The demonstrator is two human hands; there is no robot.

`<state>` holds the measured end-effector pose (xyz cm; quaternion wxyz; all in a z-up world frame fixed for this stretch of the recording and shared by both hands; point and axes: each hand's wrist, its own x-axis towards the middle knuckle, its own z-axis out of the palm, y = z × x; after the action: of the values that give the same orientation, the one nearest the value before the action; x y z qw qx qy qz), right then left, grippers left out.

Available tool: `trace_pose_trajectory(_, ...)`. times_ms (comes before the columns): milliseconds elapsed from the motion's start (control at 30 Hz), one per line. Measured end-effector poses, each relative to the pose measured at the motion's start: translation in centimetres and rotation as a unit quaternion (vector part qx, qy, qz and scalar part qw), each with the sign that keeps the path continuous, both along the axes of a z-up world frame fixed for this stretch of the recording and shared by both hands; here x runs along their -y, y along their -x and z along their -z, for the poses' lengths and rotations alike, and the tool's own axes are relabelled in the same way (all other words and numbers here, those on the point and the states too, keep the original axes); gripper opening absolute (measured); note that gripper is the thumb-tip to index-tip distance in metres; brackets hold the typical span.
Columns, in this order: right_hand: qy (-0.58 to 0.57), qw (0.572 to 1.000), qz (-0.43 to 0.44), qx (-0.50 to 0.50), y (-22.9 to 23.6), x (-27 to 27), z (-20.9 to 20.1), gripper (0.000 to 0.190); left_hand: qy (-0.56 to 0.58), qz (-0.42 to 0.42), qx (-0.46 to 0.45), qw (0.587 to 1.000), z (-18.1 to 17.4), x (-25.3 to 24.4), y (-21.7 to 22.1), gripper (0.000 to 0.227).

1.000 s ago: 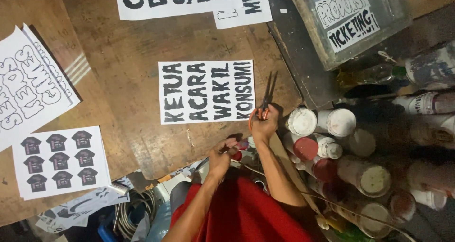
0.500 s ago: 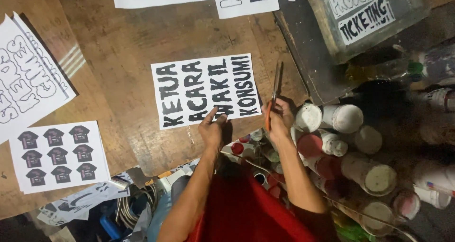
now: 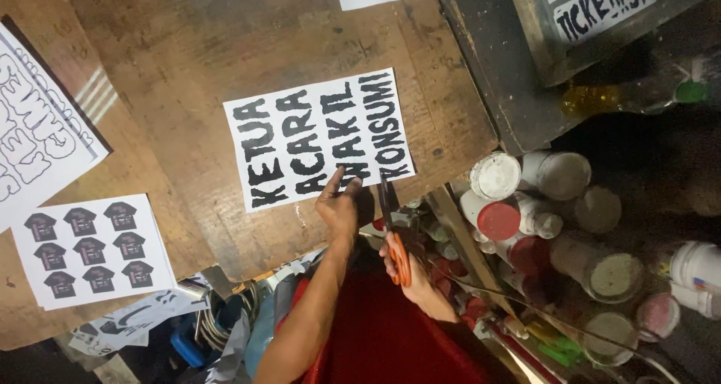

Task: The person uses scissors to cut out printed words from a sheet of paper on a wooden table. They separate the words 'KETUA', 'ACARA', and 'WAKIL' and place them on a nearby surface. The person then picks up another sheet of paper with printed text.

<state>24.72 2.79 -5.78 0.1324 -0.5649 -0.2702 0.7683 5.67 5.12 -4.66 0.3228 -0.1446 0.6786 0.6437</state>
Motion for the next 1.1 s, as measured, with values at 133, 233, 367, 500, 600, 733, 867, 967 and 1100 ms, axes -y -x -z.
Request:
trace_pose_trajectory(133,0.000,1.000,-0.002,0.001,0.9,-1.2,0.4,0.031,0.004,0.002,0.001,1.000,0.5,0.1,-0.2,0.050)
trace_pose_trajectory(233,-0.006,1.000,-0.002,0.001,1.6,-1.6,-0.1,0.026,0.007,-0.005,-0.001,1.000,0.3,0.1,-0.2,0.050)
trace_pose_trajectory(367,-0.008,1.000,-0.006,0.001,1.7,-1.4,0.1,0.026,0.014,0.000,-0.001,1.000,0.0,0.0,-0.3,0.050)
trace_pose_trajectory(500,-0.027,0.999,-0.015,0.004,2.3,-1.8,-1.1,0.028,0.014,0.004,-0.007,1.000,-0.4,-0.1,-0.3,0.050)
trace_pose_trajectory(600,-0.032,0.999,-0.015,0.003,1.8,-1.6,-0.1,0.030,0.019,0.006,-0.007,1.000,-1.3,-0.3,-0.2,0.049)
trace_pose_trajectory(733,-0.058,0.998,0.003,0.004,1.5,-1.5,0.5,0.023,0.014,-0.001,-0.003,1.000,-0.3,-0.2,-0.4,0.050)
trace_pose_trajectory(867,-0.073,0.997,0.018,0.030,2.6,-2.0,-2.1,0.031,0.018,0.005,-0.003,1.000,0.0,0.1,-0.2,0.050)
trace_pose_trajectory(967,-0.074,0.996,0.021,0.036,2.6,-2.2,-1.6,0.031,0.022,0.010,-0.003,1.000,-0.1,0.1,-0.1,0.050)
trace_pose_trajectory(1100,-0.065,0.997,0.025,0.032,2.2,-2.5,0.2,0.032,0.031,0.019,0.001,0.999,-1.2,0.1,-0.3,0.050)
